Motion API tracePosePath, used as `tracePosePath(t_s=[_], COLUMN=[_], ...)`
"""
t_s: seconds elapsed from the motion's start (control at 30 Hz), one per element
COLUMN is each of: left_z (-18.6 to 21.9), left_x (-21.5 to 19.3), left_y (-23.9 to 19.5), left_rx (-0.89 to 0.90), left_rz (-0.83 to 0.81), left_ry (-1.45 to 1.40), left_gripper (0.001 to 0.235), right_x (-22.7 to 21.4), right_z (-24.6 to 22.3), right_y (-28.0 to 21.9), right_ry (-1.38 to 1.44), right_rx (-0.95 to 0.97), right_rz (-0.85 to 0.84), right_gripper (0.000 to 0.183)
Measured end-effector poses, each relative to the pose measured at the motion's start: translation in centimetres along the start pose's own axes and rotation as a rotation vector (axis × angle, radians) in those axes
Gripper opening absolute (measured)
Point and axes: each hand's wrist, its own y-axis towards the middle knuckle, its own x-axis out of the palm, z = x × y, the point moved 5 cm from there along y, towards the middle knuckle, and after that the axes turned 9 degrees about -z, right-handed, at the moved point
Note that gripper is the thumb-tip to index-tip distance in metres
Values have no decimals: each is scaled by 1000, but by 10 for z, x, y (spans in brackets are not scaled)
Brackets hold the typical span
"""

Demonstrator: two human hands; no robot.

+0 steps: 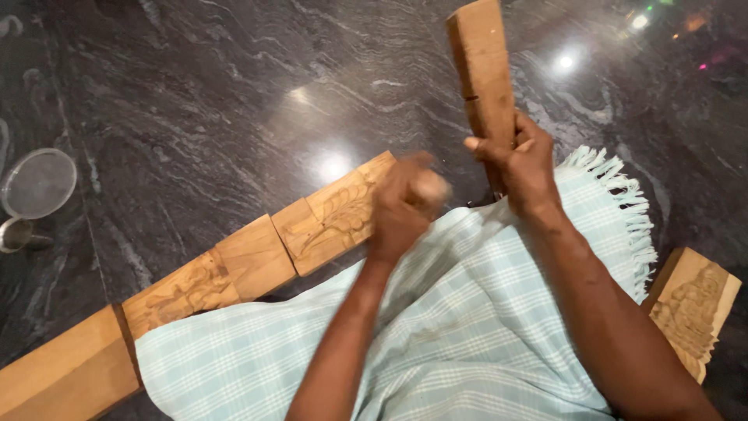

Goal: The person carves a design into a wooden plank using a chisel and a wooden mallet. They repeatedly strike the chisel to shape the wood, occasionally adjusting the tool and mallet position.

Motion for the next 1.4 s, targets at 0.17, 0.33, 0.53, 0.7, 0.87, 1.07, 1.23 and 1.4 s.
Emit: tracePosePath(t_s=[0.17, 0.33, 0.53, 0.7, 0.87, 1.07, 1.23, 1.4], left_z=[22, 10, 0, -2, -5, -10, -18, -25], left_x=[65, 74, 73, 71, 75, 77, 77, 81], left_y=[-23, -26, -21, -16, -13, -7, -1, -5], left_rx=[97, 175, 182, 167, 49, 88, 73, 43], left_rz=[-285, -251, -172, -124, -221, -170, -111, -171], left_ry=[353, 365, 436, 459, 417, 358, 348, 350], left_gripper=[34, 31, 26, 28, 14, 18, 22, 11], right_x=[-29, -66, -82, -95, -89, -63, -44, -34], right_z=[-16, -43, -42, -48, -59, -43, -23, -25], right_y=[-10, -56, -135, -171, -183, -185, -186, -188], right_ry=[123, -29, 102, -37, -140, -124, -18, 84], right_rx=[-74, -186, -188, -196, -172, 65, 184, 191], right_rz=[22, 162, 312, 287, 236, 214, 185, 176], right_gripper=[43, 46, 31, 23, 27, 71, 83, 81])
